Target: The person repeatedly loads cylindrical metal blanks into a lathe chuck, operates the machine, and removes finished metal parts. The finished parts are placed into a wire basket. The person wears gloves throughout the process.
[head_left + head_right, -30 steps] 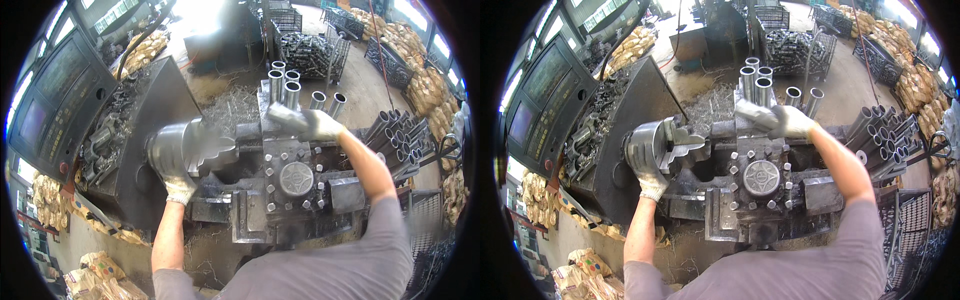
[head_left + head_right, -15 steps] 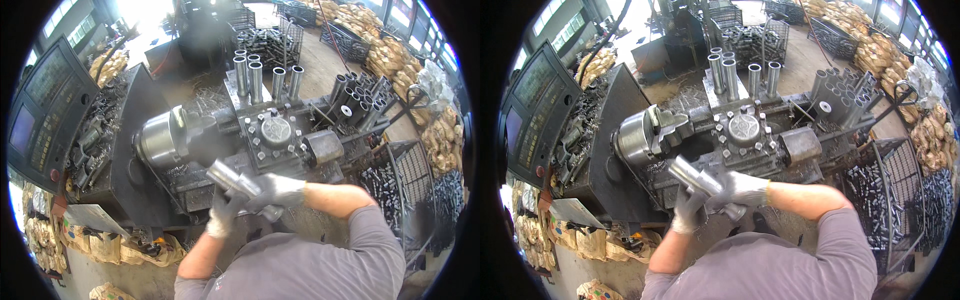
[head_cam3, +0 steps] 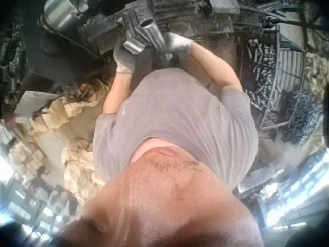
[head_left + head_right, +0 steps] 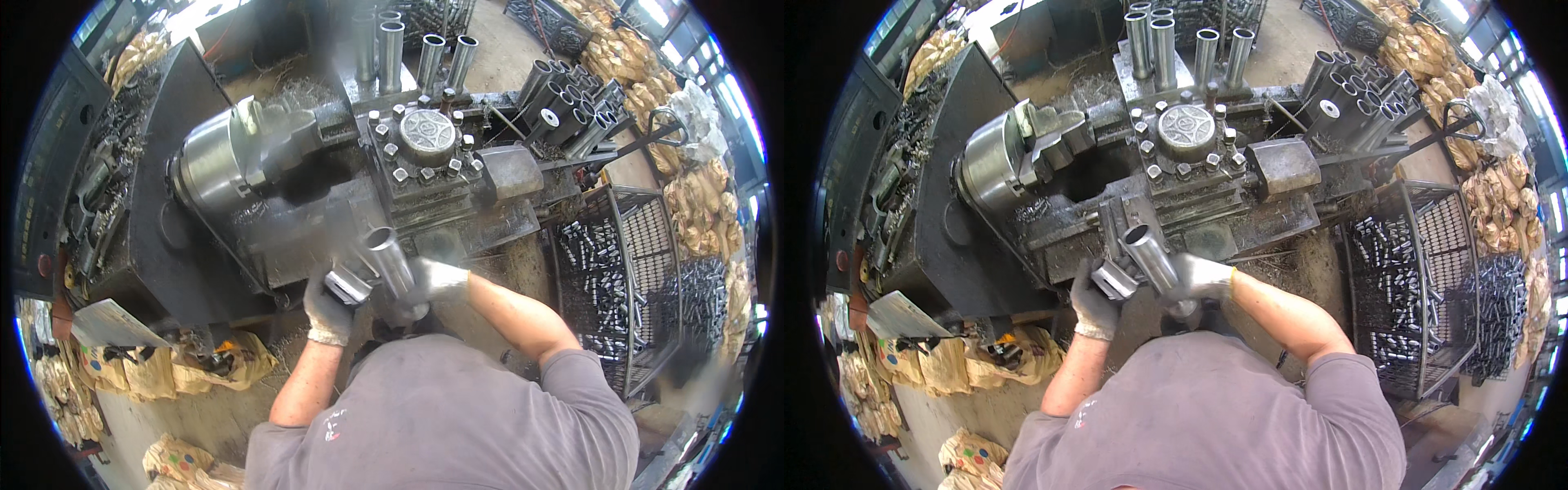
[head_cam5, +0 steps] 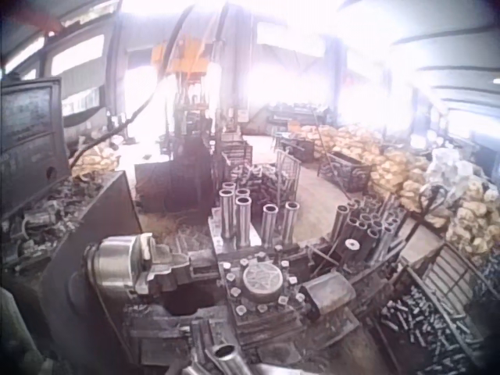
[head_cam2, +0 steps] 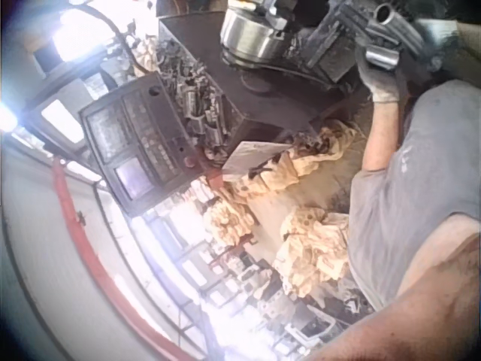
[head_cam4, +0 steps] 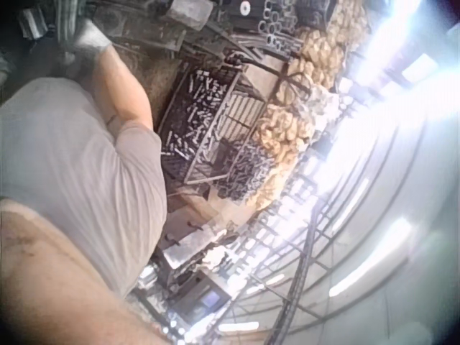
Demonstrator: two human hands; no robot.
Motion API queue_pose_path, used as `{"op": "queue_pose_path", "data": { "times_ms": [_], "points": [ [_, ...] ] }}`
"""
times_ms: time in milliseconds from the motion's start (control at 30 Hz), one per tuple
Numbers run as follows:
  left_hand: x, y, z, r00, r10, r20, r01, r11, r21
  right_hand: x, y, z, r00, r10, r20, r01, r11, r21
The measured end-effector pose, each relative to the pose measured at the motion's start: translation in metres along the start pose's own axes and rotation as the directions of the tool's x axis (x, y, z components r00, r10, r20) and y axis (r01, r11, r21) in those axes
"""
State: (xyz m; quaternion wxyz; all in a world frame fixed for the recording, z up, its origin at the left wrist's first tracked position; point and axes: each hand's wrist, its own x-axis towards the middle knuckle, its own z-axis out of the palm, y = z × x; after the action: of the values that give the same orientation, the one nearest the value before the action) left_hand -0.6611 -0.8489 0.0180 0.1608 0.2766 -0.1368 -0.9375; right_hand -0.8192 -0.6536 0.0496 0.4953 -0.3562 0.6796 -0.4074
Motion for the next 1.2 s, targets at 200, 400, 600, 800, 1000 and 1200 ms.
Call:
{"op": "queue_pose_path", "data": {
  "times_ms": [200,400,600,800,1000,1200],
  "points": [
    [0.005,0.009,-0.011,0.99,-0.084,0.112,0.091,0.994,-0.058,-0.022,-0.001,-0.055,0.854,-0.283,-0.437,0.084,0.903,-0.421],
    [0.028,0.008,0.011,0.983,-0.096,0.158,0.13,0.966,-0.224,-0.055,0.022,-0.093,0.888,-0.297,-0.351,-0.015,0.744,-0.668],
    [0.019,0.003,0.034,0.955,0.043,0.294,-0.015,0.995,-0.097,0.002,-0.134,-0.221,0.532,-0.614,-0.583,0.045,0.708,-0.705],
    [0.019,0.011,0.054,0.974,0.137,0.181,-0.148,0.988,0.049,0.205,-0.165,-0.36,0.703,-0.523,-0.482,-0.212,0.492,-0.844],
    [0.0,0.049,0.068,0.919,0.365,0.148,-0.393,0.83,0.396,0.167,-0.217,-0.272,0.629,-0.675,-0.387,-0.184,0.354,-0.917],
    [-0.003,0.095,0.133,0.309,0.726,0.615,-0.61,-0.344,0.713,0.053,-0.325,-0.089,0.523,-0.828,0.205,0.317,-0.034,-0.948]
  ]
}}
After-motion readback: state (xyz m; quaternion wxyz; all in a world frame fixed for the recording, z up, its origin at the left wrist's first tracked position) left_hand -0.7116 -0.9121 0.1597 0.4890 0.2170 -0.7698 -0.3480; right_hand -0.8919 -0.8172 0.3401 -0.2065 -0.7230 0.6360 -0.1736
